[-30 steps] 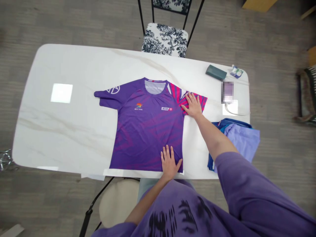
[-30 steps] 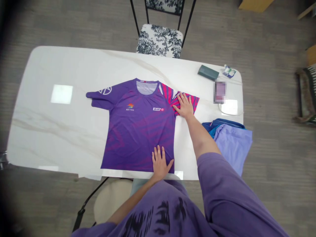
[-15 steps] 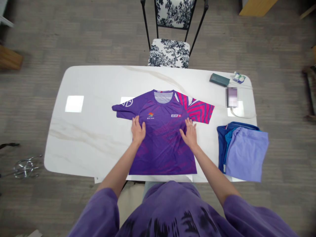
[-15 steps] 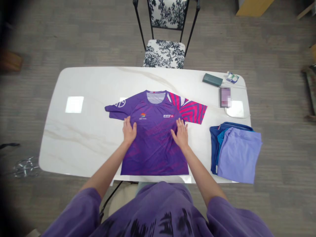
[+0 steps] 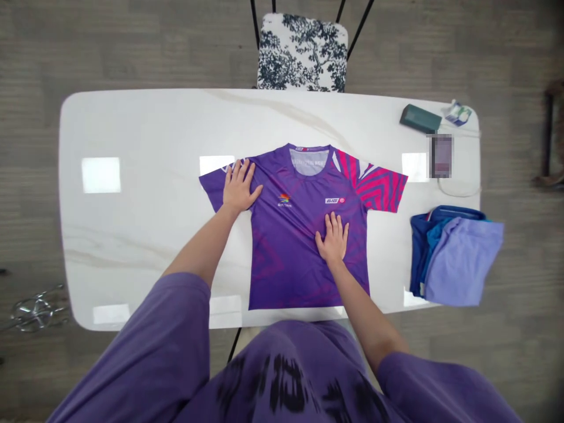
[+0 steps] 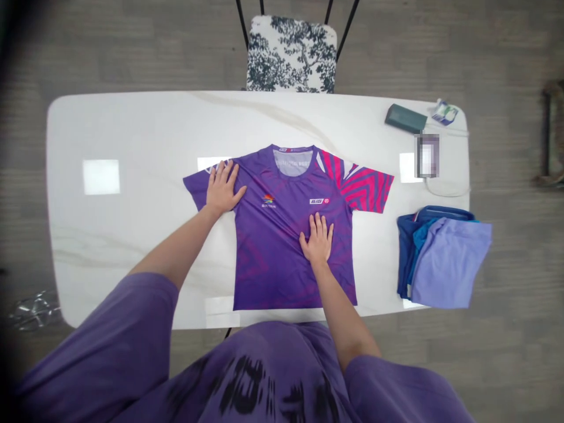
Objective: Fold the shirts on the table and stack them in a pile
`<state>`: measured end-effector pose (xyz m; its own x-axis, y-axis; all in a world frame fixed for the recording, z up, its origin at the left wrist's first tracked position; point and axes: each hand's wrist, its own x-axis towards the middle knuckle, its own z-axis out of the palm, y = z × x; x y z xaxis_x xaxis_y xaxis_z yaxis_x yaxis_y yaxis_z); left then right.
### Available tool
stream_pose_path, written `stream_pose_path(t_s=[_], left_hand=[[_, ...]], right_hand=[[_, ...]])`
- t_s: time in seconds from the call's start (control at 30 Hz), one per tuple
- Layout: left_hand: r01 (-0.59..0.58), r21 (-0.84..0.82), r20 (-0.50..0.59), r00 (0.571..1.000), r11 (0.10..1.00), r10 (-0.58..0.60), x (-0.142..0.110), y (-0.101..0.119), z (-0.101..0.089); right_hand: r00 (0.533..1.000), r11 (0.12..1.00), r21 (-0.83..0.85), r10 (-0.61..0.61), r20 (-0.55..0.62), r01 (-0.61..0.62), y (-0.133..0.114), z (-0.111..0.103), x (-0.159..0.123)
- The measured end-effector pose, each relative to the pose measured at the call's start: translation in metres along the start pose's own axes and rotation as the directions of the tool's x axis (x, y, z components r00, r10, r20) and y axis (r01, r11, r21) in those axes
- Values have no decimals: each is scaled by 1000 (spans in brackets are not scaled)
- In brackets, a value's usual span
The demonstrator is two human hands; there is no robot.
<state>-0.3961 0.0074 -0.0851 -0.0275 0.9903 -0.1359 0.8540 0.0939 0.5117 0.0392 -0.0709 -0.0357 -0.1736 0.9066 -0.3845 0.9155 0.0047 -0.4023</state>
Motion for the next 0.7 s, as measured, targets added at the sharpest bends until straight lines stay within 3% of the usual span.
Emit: stream_pose_path(t_s=[0.33,0.43,0.53,0.6,0.7], left_hand=[[-13,4,29,999,1000,13,2,10,-10],[8,-17,47,999,1000,-7,0,23,-16],[16,-18,39,999,1000,-15,-3,28,-18],[6,-7,24,1000,1000,-6,-3,24,-14],[-19,17,2,1000,1000,18,-1,14,-5]], right_hand=[[1000,1000,-12,-1,14,2,6,3,2],[1000,1000,22,-1,27,0,5,-4,-6],[999,998,56,-6,-35,8,11,-21,-3],[992,999,29,-28,-121,32,23,-42,18],[973,994,-97,-77,-220,57,52,-82,84]])
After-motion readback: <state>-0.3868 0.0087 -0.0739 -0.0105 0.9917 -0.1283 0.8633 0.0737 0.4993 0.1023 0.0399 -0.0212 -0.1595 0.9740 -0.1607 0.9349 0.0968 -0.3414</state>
